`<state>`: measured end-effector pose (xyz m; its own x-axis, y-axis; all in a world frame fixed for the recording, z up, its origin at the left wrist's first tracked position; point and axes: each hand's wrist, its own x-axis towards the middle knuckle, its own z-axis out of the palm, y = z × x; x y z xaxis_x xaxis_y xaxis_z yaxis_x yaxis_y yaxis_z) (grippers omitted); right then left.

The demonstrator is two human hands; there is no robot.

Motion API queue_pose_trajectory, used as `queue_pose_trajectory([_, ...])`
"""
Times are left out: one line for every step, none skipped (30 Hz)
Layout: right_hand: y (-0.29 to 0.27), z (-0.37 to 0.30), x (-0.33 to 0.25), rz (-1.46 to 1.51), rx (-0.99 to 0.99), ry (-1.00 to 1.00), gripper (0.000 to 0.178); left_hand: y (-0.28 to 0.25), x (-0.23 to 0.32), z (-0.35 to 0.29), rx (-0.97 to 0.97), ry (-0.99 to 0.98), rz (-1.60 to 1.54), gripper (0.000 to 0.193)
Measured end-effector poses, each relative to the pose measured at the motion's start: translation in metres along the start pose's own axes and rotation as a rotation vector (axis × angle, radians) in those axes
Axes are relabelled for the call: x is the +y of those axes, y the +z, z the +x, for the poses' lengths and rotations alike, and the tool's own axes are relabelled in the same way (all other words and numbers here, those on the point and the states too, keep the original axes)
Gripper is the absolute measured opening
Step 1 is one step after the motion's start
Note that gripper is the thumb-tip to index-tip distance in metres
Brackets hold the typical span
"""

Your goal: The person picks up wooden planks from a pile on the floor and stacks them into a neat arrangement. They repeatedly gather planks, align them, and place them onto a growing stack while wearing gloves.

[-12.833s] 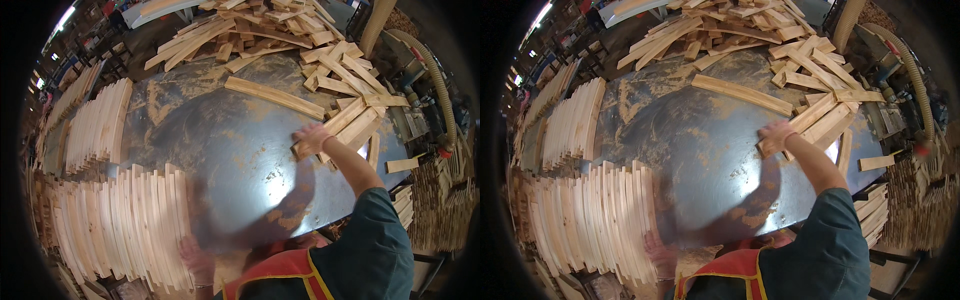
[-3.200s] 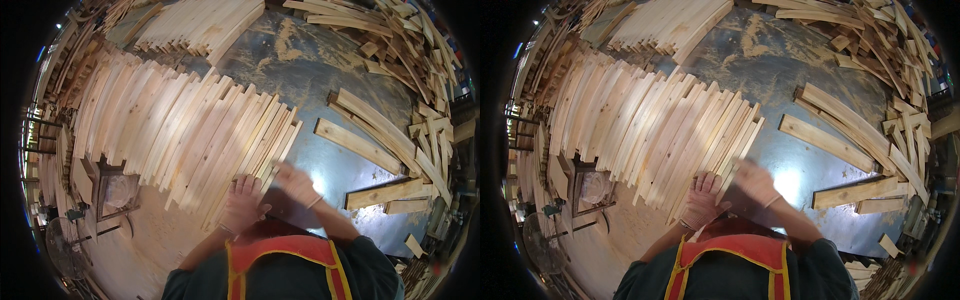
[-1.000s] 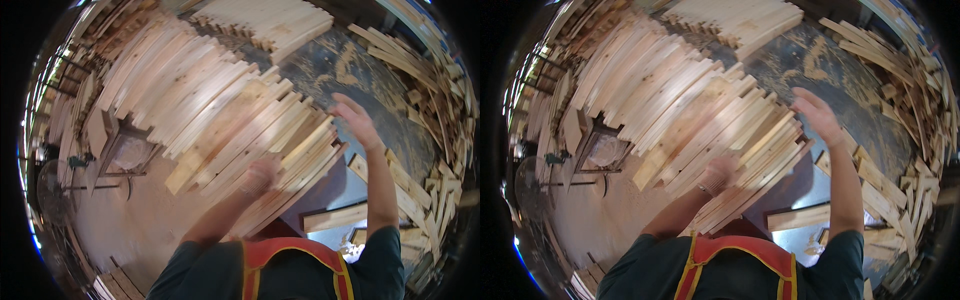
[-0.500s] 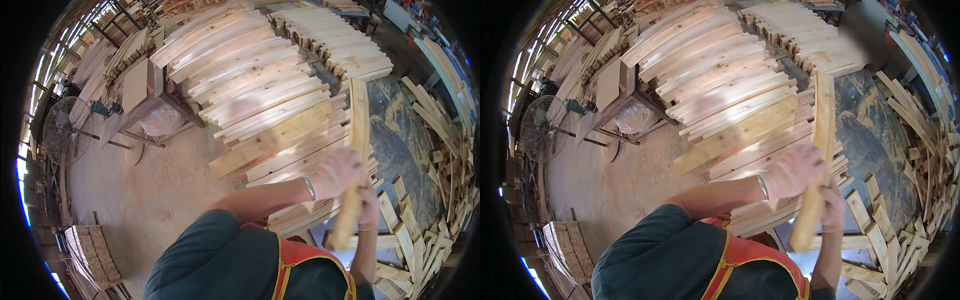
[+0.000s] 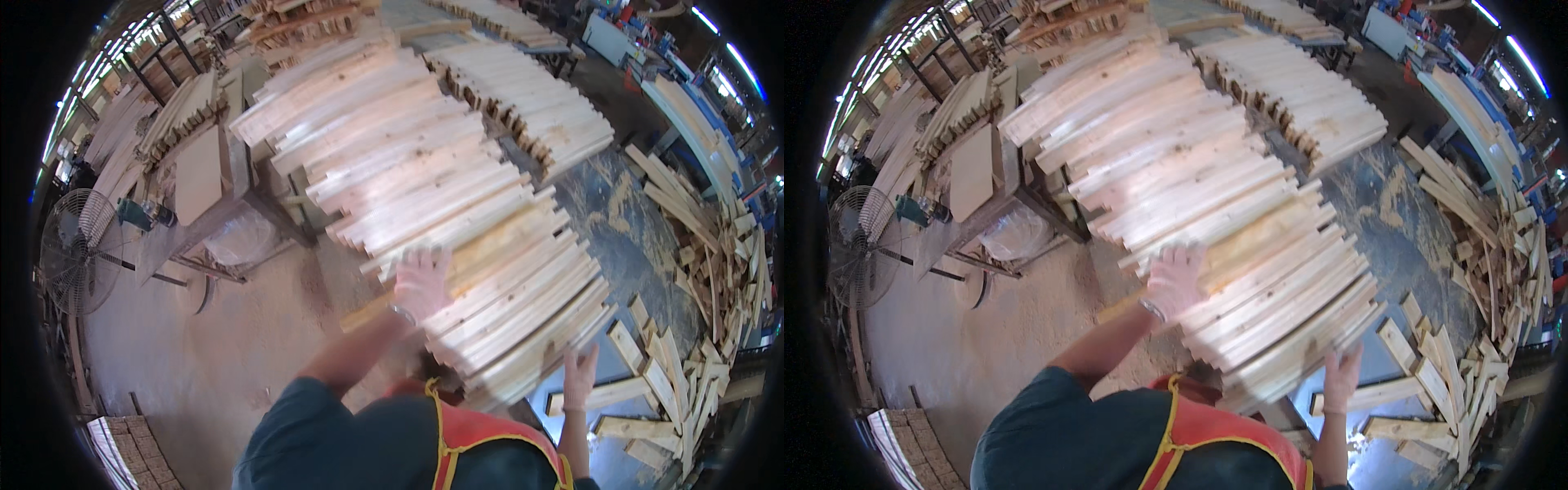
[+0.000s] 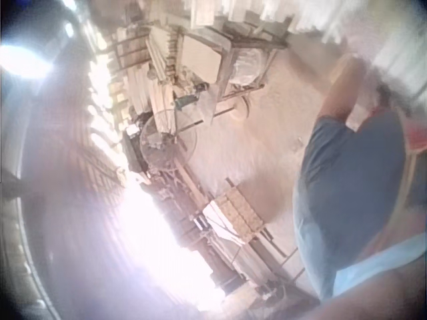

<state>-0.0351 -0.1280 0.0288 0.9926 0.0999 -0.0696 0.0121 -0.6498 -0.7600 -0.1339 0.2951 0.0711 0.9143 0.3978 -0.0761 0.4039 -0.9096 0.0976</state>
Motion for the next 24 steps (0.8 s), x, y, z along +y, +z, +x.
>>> queue_pose_trajectory([-0.009, -0.008, -0.003, -0.033, -0.087, 0.201, 0.090, -0.031, 0.005, -0.001, -0.204, -0.054, 0.006, 0.087])
queue_pose_trajectory([-0.011, -0.017, -0.002, -0.068, -0.188, 0.401, 0.094, -0.048, 0.007, -0.005, -0.412, -0.119, 0.008, 0.086])
queue_pose_trajectory([0.007, -0.027, 0.007, 0.047, -0.197, 0.355, 0.099, -0.041, 0.004, -0.006, -0.386, -0.108, -0.015, 0.086])
queue_pose_trajectory([0.025, -0.036, 0.015, 0.146, -0.196, 0.323, 0.105, -0.016, 0.000, 0.002, -0.373, -0.075, -0.055, 0.085])
queue_pose_trajectory([0.047, -0.036, 0.022, 0.237, -0.161, 0.222, 0.107, -0.008, -0.005, 0.010, -0.351, -0.056, -0.085, 0.084])
queue_pose_trajectory([0.056, -0.037, 0.012, 0.329, -0.167, 0.234, 0.109, -0.033, -0.012, 0.012, -0.389, -0.033, -0.097, 0.081])
queue_pose_trajectory([0.059, -0.039, 0.001, 0.421, -0.172, 0.248, 0.111, -0.057, -0.022, 0.020, -0.393, -0.045, -0.053, 0.081])
queue_pose_trajectory([0.066, -0.039, -0.007, 0.516, -0.178, 0.262, 0.114, -0.084, -0.034, 0.029, -0.395, -0.055, -0.007, 0.081])
queue_pose_trajectory([0.073, -0.038, 0.004, 0.481, -0.147, 0.266, 0.114, -0.104, -0.045, 0.041, -0.403, -0.058, 0.038, 0.080])
queue_pose_trajectory([0.077, -0.041, 0.029, 0.446, -0.118, 0.277, 0.114, -0.119, -0.060, 0.050, -0.309, -0.099, 0.026, 0.077])
queue_pose_trajectory([0.082, -0.042, 0.046, 0.409, -0.088, 0.287, 0.114, -0.134, -0.082, 0.071, -0.271, -0.160, 0.014, 0.074])
queue_pose_trajectory([0.086, -0.041, 0.048, 0.396, -0.094, 0.297, 0.114, -0.148, -0.107, 0.092, -0.236, -0.227, 0.000, 0.071])
queue_pose_trajectory([0.085, -0.042, 0.051, 0.380, -0.091, 0.310, 0.114, -0.162, -0.134, 0.110, -0.142, -0.233, 0.003, 0.070])
queue_pose_trajectory([0.085, -0.041, 0.055, 0.363, -0.080, 0.322, 0.114, -0.173, -0.160, 0.129, -0.045, -0.232, 0.002, 0.069])
queue_pose_trajectory([0.089, -0.040, 0.058, 0.375, -0.096, 0.275, 0.113, -0.174, -0.192, 0.146, 0.086, -0.239, 0.157, 0.068])
queue_pose_trajectory([0.090, -0.040, 0.065, 0.384, -0.107, 0.232, 0.112, -0.174, -0.221, 0.163, 0.214, -0.240, 0.309, 0.066])
queue_pose_trajectory([0.089, -0.042, 0.071, 0.385, -0.109, 0.200, 0.111, -0.183, -0.243, 0.180, 0.222, -0.239, 0.326, 0.065])
queue_pose_trajectory([0.085, -0.046, 0.043, 0.468, -0.123, 0.335, 0.113, -0.190, -0.265, 0.193, 0.226, -0.244, 0.345, 0.064])
queue_pose_trajectory([0.086, -0.046, 0.044, 0.452, -0.130, 0.313, 0.112, -0.190, -0.289, 0.200, 0.331, -0.263, 0.456, 0.061])
queue_pose_trajectory([0.085, -0.046, 0.047, 0.432, -0.139, 0.293, 0.111, -0.181, -0.309, 0.204, 0.431, -0.282, 0.563, 0.057])
queue_pose_trajectory([0.084, -0.045, 0.050, 0.415, -0.143, 0.271, 0.110, -0.174, -0.316, 0.204, 0.474, -0.310, 0.567, 0.056])
queue_pose_trajectory([0.084, -0.045, 0.053, 0.380, -0.146, 0.282, 0.110, -0.168, -0.322, 0.200, 0.517, -0.342, 0.572, 0.056])
queue_pose_trajectory([0.082, -0.045, 0.055, 0.344, -0.145, 0.297, 0.109, -0.160, -0.319, 0.199, 0.557, -0.367, 0.576, 0.056])
queue_pose_trajectory([0.078, -0.050, 0.049, 0.315, -0.133, 0.324, 0.108, -0.152, -0.302, 0.196, 0.624, -0.337, 0.450, 0.058])
